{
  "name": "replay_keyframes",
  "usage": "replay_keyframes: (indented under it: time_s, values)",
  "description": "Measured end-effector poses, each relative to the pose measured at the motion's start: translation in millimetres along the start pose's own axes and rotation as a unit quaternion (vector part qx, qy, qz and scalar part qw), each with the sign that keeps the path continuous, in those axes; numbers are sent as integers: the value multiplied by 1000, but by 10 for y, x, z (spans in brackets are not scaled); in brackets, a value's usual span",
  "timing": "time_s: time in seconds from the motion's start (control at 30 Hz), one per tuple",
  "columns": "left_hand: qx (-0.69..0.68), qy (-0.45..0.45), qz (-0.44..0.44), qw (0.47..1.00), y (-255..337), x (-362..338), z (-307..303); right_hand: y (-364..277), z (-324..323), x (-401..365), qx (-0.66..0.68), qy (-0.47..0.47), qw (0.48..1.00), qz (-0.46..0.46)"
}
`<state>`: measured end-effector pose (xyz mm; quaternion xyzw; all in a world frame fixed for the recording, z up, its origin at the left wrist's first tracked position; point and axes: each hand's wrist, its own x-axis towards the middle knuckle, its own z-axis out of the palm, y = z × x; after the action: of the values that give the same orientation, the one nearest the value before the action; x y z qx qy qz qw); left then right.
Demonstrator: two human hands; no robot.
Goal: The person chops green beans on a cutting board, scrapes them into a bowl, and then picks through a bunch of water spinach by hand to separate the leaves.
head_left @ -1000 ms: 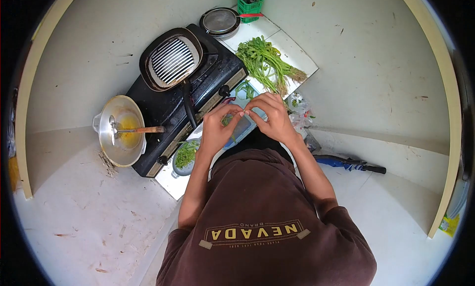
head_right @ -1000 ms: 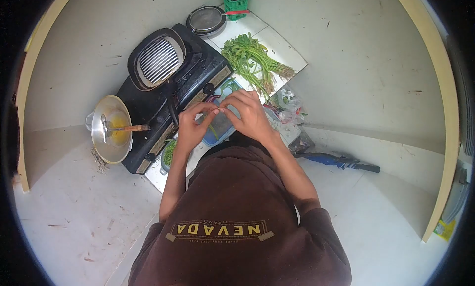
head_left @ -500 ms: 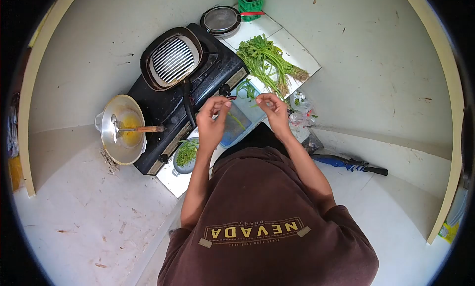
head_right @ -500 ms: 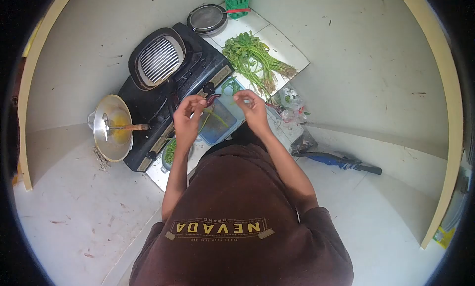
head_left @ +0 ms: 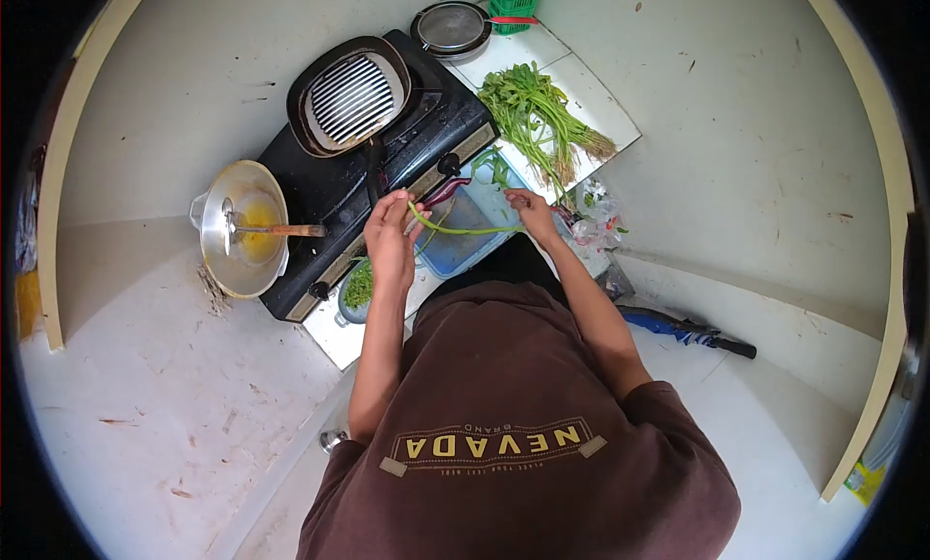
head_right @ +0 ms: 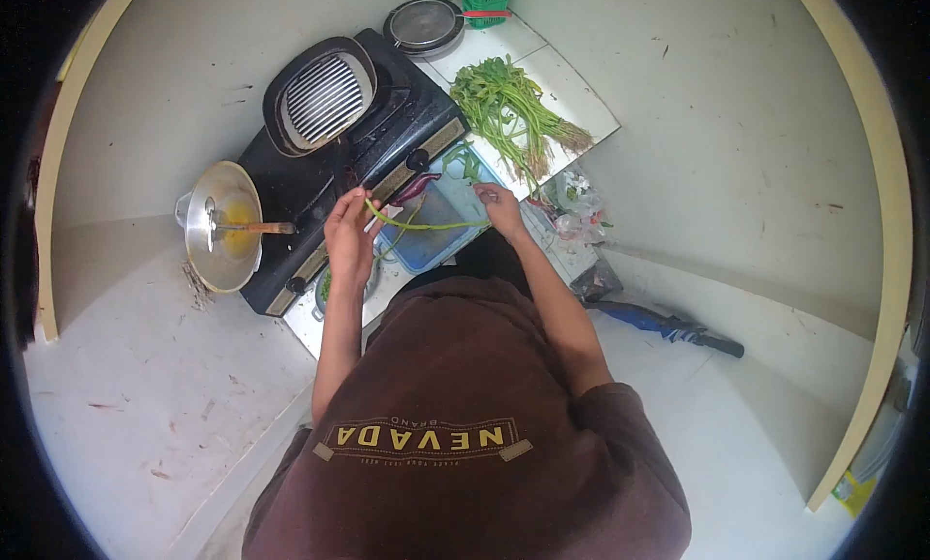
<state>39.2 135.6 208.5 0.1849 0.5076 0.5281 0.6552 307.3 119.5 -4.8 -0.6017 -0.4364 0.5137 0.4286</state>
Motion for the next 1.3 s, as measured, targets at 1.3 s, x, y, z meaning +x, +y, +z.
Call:
replay_keyframes:
  time_s: [1.3]
  values:
    - [-58, 318, -29, 946, -1524, -15, -2131, -736, 1496, -198, -388, -293, 837, -252]
